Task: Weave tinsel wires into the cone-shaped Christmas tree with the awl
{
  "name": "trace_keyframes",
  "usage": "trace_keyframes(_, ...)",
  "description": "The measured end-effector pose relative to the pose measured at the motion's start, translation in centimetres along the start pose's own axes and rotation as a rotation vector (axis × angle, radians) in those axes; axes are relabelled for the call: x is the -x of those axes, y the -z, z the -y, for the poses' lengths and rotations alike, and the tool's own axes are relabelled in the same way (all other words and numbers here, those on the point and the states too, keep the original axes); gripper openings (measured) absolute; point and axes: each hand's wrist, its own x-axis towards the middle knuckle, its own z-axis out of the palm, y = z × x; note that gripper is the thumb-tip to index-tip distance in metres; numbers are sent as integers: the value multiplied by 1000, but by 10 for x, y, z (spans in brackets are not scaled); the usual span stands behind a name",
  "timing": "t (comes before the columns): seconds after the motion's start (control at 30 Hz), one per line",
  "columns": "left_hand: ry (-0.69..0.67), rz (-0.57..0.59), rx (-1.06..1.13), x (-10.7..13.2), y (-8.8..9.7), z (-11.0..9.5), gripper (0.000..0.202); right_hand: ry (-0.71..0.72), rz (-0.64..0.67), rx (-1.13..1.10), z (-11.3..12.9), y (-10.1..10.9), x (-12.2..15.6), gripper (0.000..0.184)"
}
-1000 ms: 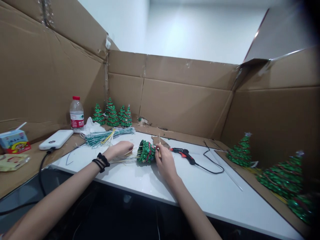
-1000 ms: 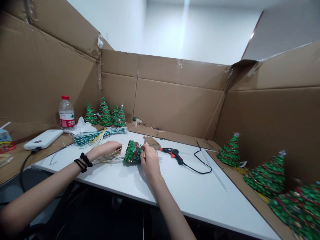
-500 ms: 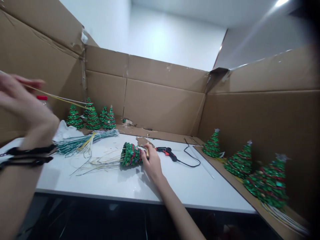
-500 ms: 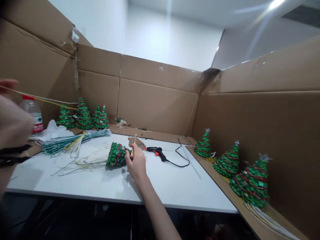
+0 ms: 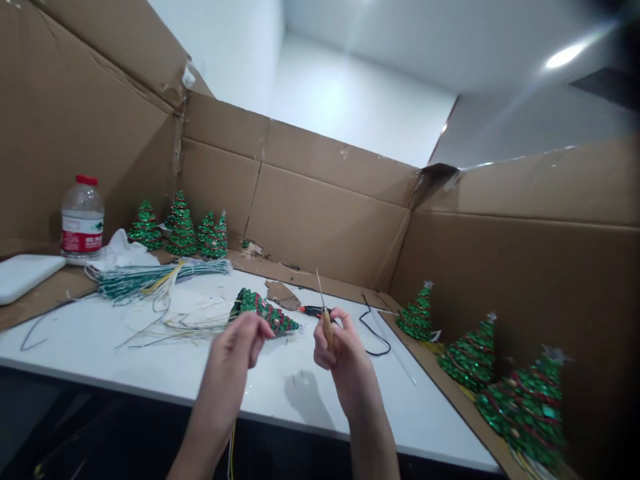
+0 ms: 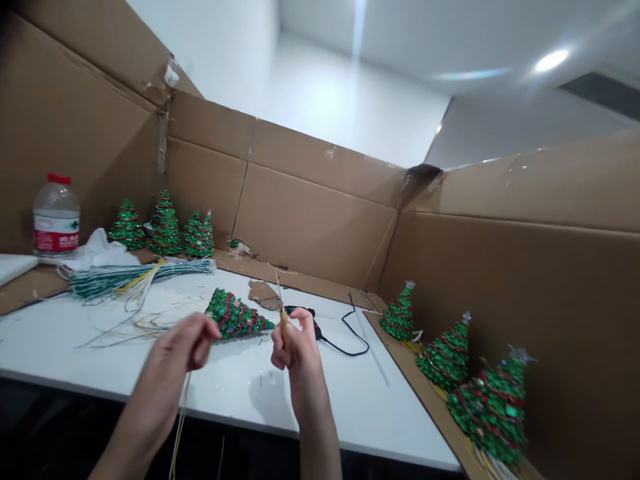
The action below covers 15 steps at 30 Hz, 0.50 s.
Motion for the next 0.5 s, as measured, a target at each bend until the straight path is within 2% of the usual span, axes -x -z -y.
trace_keyframes(0.03,90,109,-12,2,-9,9,40,33,-21,67,6,-1,7,22)
trace_keyframes(0.1,174,231,51,5,-24,20,42,69,-47,325,17,-3,21,31)
trace_keyframes(0.2,258,329,186,17,-37,22,39,67,93,600,32,-6,38,40)
trace_keyframes(0.3,342,371,262,31,-41,19,39,86,178,666,43,-4,46,36)
trace_keyframes(0.5,308,462,258,37,-39,19,41,225,130,744,46,2,53,27)
